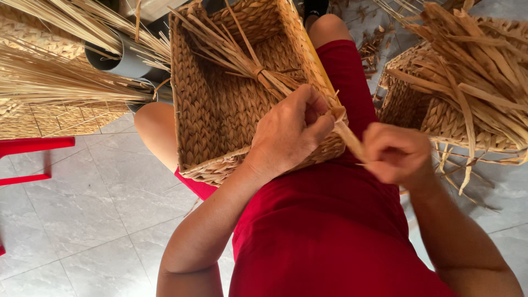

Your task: The person sits on the floor with a woven water hyacinth basket on their lap and weaves flat strips along the basket's rim, tucking and tightening the strips around the edge and working the ends into the weave by hand.

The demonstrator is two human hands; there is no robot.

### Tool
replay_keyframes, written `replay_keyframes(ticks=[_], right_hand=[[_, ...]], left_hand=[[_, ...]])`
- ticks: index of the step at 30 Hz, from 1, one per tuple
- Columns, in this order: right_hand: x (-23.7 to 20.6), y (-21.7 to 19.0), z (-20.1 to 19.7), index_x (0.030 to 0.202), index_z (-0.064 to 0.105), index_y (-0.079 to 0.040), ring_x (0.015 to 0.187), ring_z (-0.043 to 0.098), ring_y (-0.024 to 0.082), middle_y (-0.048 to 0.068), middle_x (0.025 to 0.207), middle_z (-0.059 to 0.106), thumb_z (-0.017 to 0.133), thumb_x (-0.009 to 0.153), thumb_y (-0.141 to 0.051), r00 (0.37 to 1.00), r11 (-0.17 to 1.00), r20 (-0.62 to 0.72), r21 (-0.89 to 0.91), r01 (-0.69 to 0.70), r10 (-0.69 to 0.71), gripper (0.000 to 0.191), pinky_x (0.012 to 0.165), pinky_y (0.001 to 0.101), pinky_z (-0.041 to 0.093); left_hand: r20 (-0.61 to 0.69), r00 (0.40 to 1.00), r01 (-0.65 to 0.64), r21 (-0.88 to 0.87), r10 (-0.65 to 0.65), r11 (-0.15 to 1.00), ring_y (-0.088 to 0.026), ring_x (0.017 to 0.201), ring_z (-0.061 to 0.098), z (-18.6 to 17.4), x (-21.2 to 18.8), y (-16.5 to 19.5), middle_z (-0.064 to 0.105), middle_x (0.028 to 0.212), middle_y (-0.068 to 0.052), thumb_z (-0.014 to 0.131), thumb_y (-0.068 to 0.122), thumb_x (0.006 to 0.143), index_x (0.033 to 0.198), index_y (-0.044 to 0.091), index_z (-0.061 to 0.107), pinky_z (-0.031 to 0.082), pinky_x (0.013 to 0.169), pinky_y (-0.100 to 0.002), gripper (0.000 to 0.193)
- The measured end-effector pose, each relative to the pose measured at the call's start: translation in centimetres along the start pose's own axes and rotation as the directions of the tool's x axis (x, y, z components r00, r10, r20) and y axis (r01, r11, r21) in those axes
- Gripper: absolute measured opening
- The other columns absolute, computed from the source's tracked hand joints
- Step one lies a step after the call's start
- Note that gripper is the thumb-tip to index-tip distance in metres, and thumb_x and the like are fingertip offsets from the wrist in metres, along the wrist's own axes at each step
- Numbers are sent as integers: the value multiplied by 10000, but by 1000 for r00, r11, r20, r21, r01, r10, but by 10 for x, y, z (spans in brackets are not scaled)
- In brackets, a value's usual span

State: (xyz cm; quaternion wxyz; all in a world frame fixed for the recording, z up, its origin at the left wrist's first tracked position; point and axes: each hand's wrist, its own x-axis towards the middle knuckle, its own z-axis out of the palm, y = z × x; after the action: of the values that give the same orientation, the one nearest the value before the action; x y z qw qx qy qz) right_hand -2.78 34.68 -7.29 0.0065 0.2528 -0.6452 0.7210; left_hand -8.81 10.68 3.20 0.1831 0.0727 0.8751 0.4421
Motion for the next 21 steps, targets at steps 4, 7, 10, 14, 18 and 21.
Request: replay_keyframes(ticks=[4,7,10,14,18,21], right_hand=[[-3,-8,-28,979,697,-22,740,636,116,38,856,676,707,932,-157,966,863,-80,472,-180,245,143,663,265,536],[6,-4,-16,1313,544,-39,754,651,89,46,928,702,697,951,-101,981,987,-113,0,-160,159,398,625,228,547],[16,12,8,1207,546,33,887,646,191,182,1036,648,706,890,-72,988,964,21,-219,153,-152,371,779,316,561],[13,21,21,1102,689,-40,819,622,144,102,957,677,600,1088,-175,996,994,-83,-106,15,-24,162,741,264,521],[4,21,20,989,650,-51,683,508,120,58,831,614,523,1160,-332,976,959,-208,285,-2,63,352,648,264,432],[-6,15,13,898,626,-35,655,477,113,49,787,576,532,1171,-347,960,932,-247,362,-37,134,425,622,266,396]], left_hand=[[-31,995,-90,-5,90,996,-187,781,734,0,-2,2,717,874,-33,681,251,883,981,109,646,567,705,-355,175],[-72,979,-189,38,192,981,-212,821,716,1,-3,1,690,884,-49,687,216,890,954,91,645,568,727,-365,146],[-92,968,-229,58,233,972,-230,852,709,1,-4,0,678,905,-61,712,195,896,965,83,651,562,739,-371,146],[-63,929,-360,74,365,930,-269,895,702,-3,-8,-5,658,953,-91,726,167,905,1023,65,617,567,762,-377,191],[-42,897,-435,92,440,896,-311,909,710,-6,-13,-11,682,986,-95,728,174,926,1082,57,607,569,744,-409,230],[-47,901,-423,116,430,899,-296,850,725,-3,-16,-12,699,937,-71,735,189,957,1058,82,624,574,693,-401,185]])
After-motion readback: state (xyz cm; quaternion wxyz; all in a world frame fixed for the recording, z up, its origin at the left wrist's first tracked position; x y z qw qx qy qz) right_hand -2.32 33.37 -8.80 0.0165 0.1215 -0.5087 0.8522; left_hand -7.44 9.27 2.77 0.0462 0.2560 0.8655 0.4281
